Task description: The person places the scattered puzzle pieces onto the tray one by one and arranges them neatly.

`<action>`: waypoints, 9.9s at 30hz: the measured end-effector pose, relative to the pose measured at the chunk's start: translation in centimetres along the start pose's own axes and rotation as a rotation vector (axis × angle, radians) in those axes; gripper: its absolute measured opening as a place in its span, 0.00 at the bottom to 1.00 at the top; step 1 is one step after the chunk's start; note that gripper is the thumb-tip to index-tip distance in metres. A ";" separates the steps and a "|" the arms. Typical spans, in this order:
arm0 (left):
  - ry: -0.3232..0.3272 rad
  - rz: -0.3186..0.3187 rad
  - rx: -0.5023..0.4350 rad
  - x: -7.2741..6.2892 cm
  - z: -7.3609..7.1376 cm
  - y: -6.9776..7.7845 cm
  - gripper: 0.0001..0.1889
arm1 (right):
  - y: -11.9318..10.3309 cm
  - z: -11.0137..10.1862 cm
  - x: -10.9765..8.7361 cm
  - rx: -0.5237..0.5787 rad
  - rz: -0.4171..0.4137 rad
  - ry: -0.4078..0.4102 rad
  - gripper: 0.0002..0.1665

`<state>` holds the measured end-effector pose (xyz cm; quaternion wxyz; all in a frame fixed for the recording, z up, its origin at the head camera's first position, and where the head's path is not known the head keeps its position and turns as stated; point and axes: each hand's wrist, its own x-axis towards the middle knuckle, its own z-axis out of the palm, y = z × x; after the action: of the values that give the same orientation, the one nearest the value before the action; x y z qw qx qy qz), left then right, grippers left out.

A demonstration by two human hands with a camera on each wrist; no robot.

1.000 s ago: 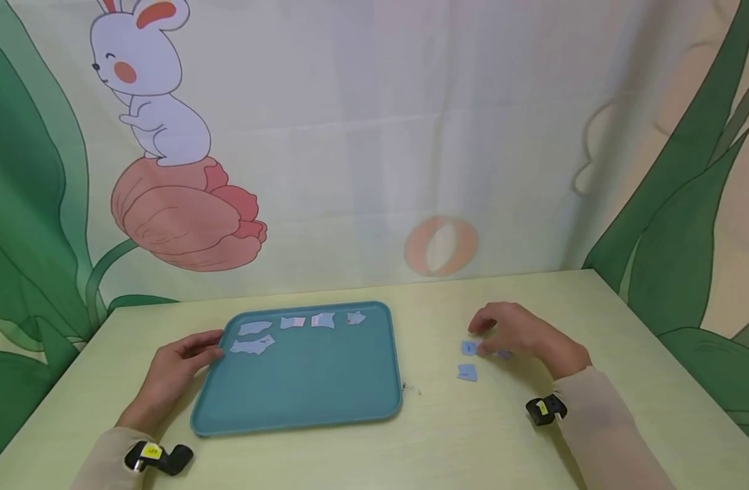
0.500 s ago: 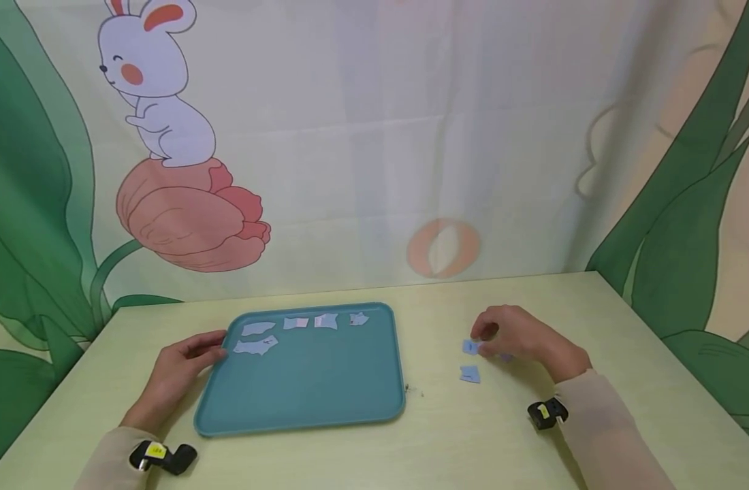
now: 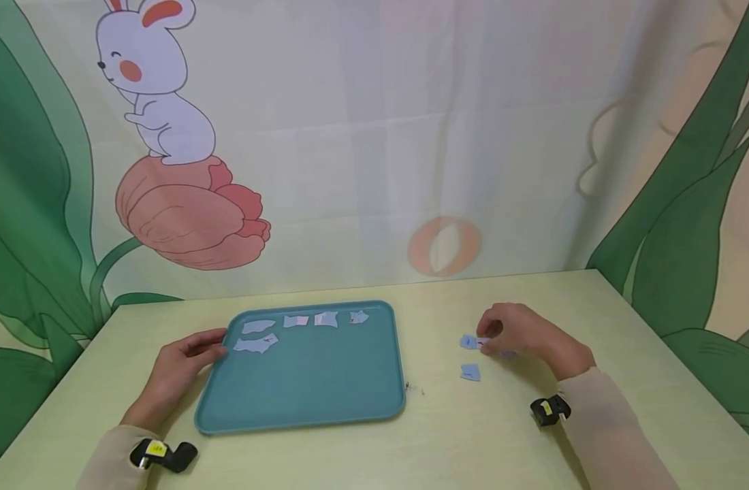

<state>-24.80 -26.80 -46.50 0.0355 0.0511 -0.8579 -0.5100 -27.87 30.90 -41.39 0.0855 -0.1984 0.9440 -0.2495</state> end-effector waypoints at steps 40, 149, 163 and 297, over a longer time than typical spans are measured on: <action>0.000 -0.019 0.012 -0.1 0.1 0.1 0.23 | 0.3 0.0 -0.1 0.045 -0.029 0.108 0.11; -0.006 -0.009 0.003 0.0 0.0 -0.1 0.23 | -22.1 11.4 15.5 -0.101 -0.278 -0.118 0.06; -0.001 -0.009 0.009 0.0 0.1 -0.1 0.23 | -22.0 11.7 15.6 -0.143 -0.306 -0.101 0.04; -0.004 -0.003 0.037 -0.1 0.2 0.0 0.23 | 4.3 -2.1 -3.1 0.061 -0.042 0.094 0.23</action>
<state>-24.70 -26.63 -46.56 0.0321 0.0521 -0.8672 -0.4943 -27.00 36.56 -41.54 0.0420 -0.2036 0.9346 -0.2888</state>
